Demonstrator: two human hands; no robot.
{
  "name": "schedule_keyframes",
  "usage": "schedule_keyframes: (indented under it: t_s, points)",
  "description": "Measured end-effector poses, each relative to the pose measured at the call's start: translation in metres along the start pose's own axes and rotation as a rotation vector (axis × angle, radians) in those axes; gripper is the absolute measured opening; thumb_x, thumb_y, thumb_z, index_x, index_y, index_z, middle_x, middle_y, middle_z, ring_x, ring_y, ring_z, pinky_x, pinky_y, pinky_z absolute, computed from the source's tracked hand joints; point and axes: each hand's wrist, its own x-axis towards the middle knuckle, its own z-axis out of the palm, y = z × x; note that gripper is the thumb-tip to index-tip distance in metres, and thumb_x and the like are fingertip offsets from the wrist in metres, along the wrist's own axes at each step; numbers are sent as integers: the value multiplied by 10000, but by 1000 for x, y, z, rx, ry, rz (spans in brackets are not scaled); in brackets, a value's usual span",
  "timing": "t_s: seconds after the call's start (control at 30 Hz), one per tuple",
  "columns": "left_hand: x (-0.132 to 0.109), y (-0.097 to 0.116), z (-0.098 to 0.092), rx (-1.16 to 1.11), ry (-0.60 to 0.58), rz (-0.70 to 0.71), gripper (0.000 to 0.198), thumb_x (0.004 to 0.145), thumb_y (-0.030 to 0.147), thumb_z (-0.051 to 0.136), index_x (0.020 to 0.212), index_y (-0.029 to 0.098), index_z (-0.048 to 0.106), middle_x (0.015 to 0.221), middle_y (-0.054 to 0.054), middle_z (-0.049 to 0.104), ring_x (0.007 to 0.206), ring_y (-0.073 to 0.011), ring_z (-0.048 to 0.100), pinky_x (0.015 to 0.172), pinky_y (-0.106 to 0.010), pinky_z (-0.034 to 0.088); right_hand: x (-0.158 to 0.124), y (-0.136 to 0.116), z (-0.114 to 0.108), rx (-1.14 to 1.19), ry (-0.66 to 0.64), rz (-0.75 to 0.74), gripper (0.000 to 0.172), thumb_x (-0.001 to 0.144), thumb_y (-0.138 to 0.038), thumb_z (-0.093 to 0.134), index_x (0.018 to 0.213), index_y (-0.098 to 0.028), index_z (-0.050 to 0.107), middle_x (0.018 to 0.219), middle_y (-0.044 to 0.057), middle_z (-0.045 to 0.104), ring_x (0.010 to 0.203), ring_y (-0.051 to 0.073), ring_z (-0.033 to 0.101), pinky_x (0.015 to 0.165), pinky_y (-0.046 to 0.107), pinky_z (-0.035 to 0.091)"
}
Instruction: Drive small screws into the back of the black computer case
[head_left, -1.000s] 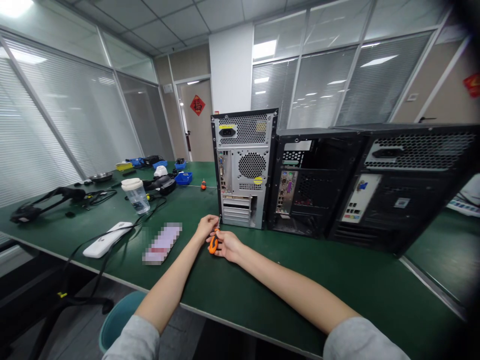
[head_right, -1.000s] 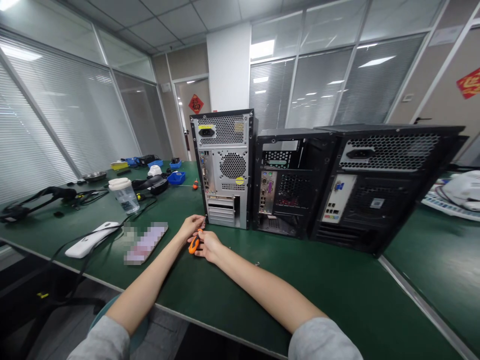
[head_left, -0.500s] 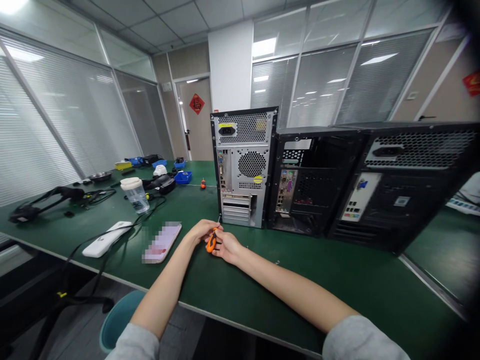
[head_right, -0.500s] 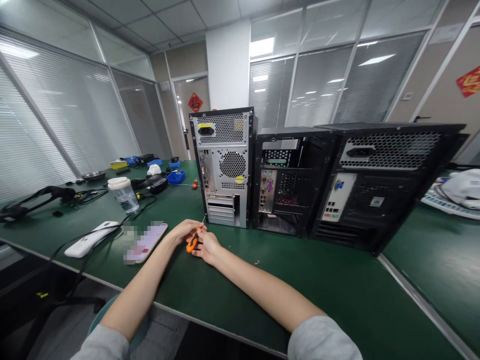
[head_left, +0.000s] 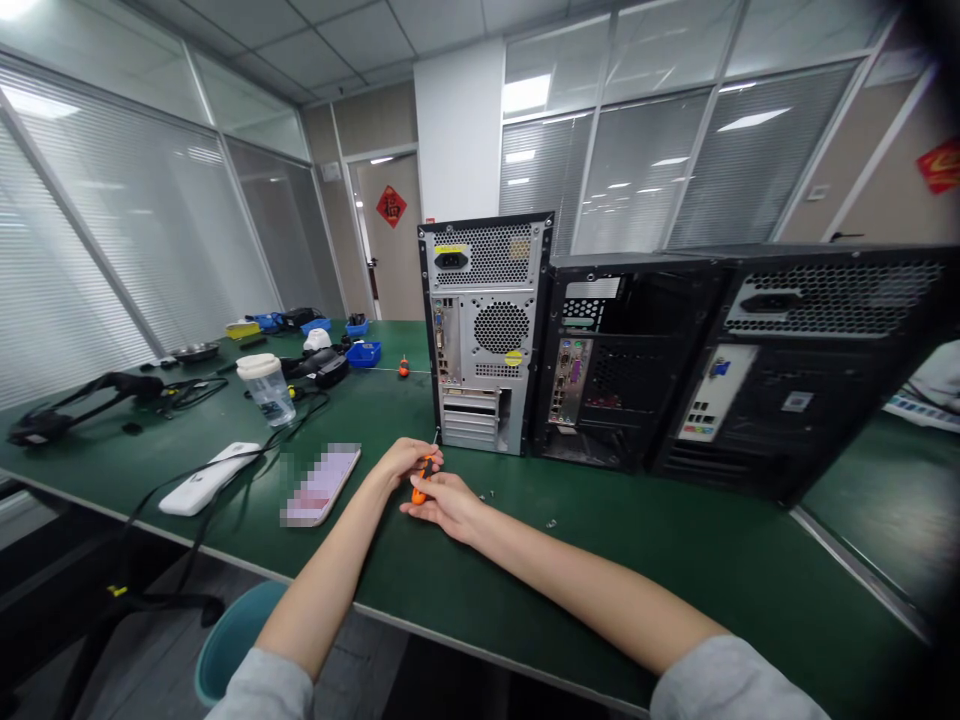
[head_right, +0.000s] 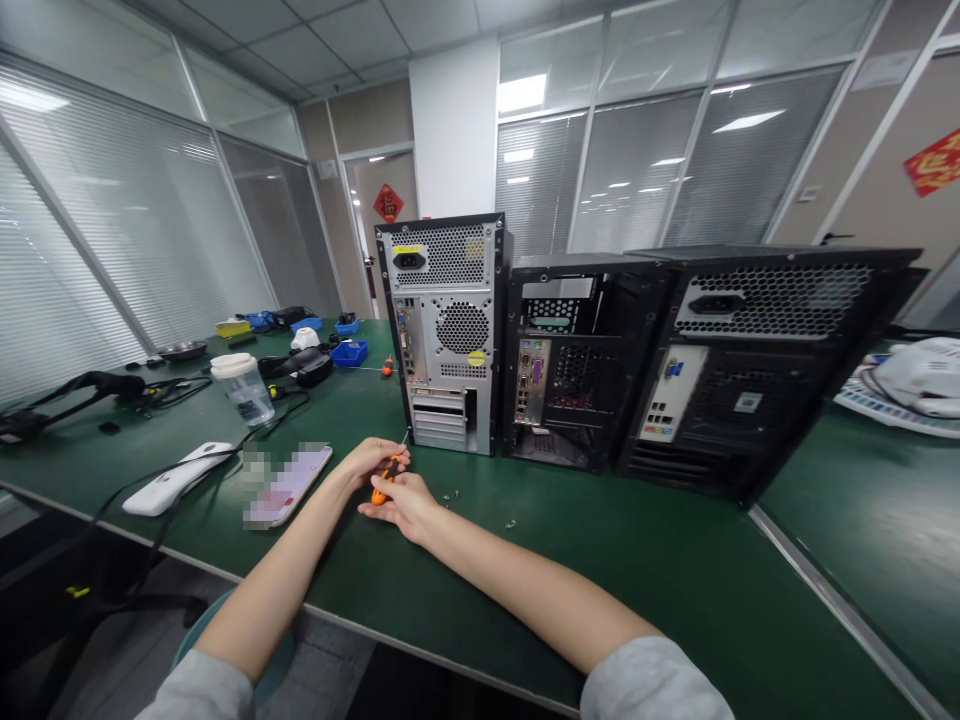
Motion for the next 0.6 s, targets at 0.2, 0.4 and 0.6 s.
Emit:
schedule_keyframes:
  t_s: [0.2, 0.4, 0.6]
  points:
    - [3, -2, -2, 11, 22, 17, 345, 566, 377, 684, 742, 88, 620, 704, -49, 632, 569, -70, 557, 558, -199, 424, -5, -1, -1, 14, 19, -2, 88, 800, -147, 519, 741, -110, 466, 555, -4, 547, 465, 129, 617, 445, 207, 498]
    - [2, -2, -1, 33, 26, 0, 354, 574, 396, 671, 759, 99, 620, 697, -39, 623, 557, -63, 543, 522, -185, 393, -4, 1, -2, 17, 42, 9, 68, 796, -152, 518, 756, -106, 487, 577, 9, 572, 458, 139, 615, 394, 196, 450]
    - [-1, 0, -1, 49, 47, -12, 394, 553, 424, 674, 782, 109, 612, 700, -32, 615, 546, -58, 522, 468, -166, 337, -5, 2, 0, 52, 44, 8, 55, 807, -125, 477, 760, -100, 490, 639, 38, 607, 458, 124, 602, 421, 220, 452]
